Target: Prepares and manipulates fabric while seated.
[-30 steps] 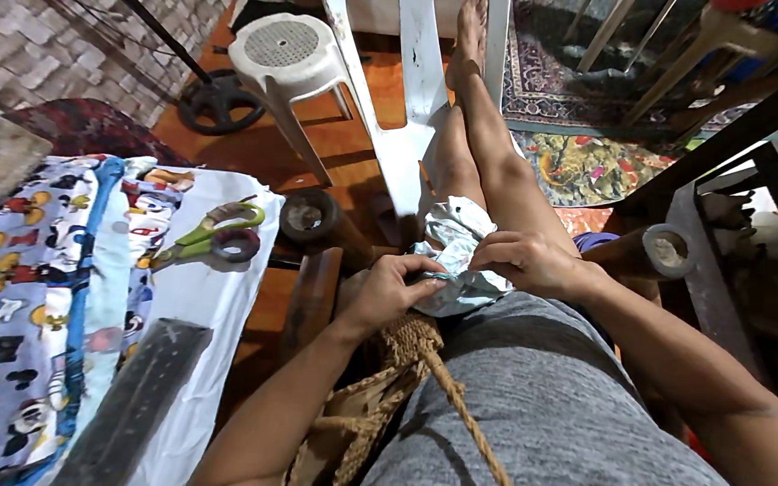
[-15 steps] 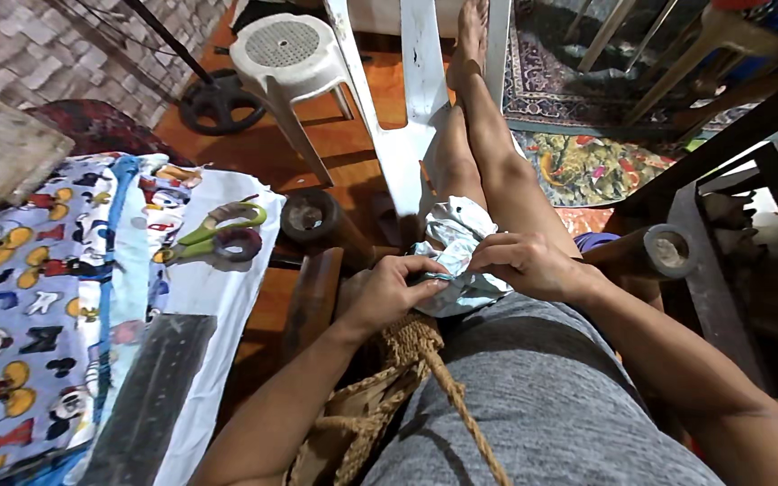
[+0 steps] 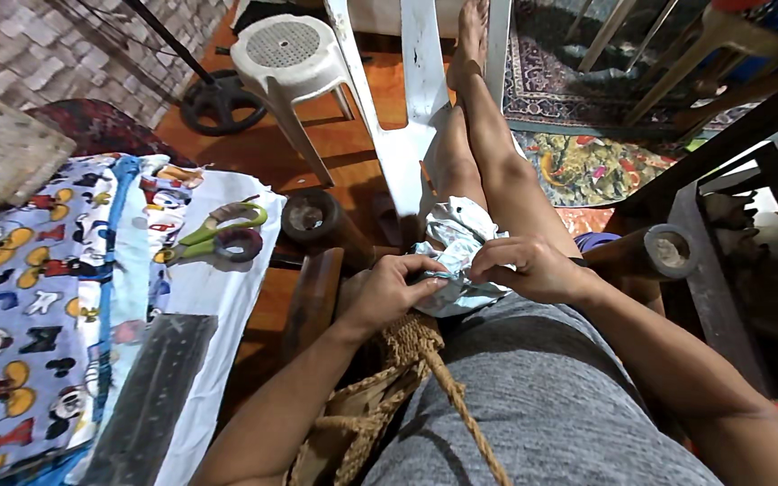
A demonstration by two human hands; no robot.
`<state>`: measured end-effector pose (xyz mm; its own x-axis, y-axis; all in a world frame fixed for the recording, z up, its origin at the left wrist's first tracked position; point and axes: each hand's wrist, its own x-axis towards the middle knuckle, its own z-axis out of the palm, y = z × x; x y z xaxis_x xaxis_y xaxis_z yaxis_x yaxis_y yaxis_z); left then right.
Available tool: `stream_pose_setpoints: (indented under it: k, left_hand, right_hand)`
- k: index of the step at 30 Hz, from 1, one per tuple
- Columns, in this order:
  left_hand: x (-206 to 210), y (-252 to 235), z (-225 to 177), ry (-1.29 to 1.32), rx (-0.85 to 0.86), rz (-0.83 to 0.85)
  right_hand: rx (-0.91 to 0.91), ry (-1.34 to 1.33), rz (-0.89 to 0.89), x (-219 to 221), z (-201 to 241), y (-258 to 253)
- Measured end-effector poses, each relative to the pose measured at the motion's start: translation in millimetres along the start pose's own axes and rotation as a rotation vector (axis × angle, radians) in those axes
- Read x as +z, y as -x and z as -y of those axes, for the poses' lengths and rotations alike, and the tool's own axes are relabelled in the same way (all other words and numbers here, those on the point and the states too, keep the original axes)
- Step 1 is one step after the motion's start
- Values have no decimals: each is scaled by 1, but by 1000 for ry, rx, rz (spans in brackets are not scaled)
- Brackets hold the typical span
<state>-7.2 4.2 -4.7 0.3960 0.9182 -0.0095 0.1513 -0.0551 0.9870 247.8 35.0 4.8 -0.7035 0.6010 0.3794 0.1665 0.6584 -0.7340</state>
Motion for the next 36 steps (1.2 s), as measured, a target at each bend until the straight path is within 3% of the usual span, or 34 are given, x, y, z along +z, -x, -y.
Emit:
stream_pose_setpoints:
  k: [12,17,22,25,28,33,36]
  left_hand:
    - [2,-1,3,-31,12,-8]
    - [5,1,2,-44,15,22]
    - [4,2,-3,35,-83,148]
    - [5,2,-7,127,-202,174]
    - [6,1,-9,146,-300,195]
    - [8,0,-8,150,-320,212]
    - [7,1,-8,157,-305,213]
  right_hand:
    - [71,-331,7,-5,4,-1]
    - [97,-585,-138,-21,9,-1]
    - [368,-873,-514,-37,13,-7]
    - [552,-917,-641,-31,-1,-8]
    - [690,-847,-630,-15,-18,-6]
    - [1017,-826,-540,3,-43,-5]
    - [1081,-808,-571,9,-51,-3]
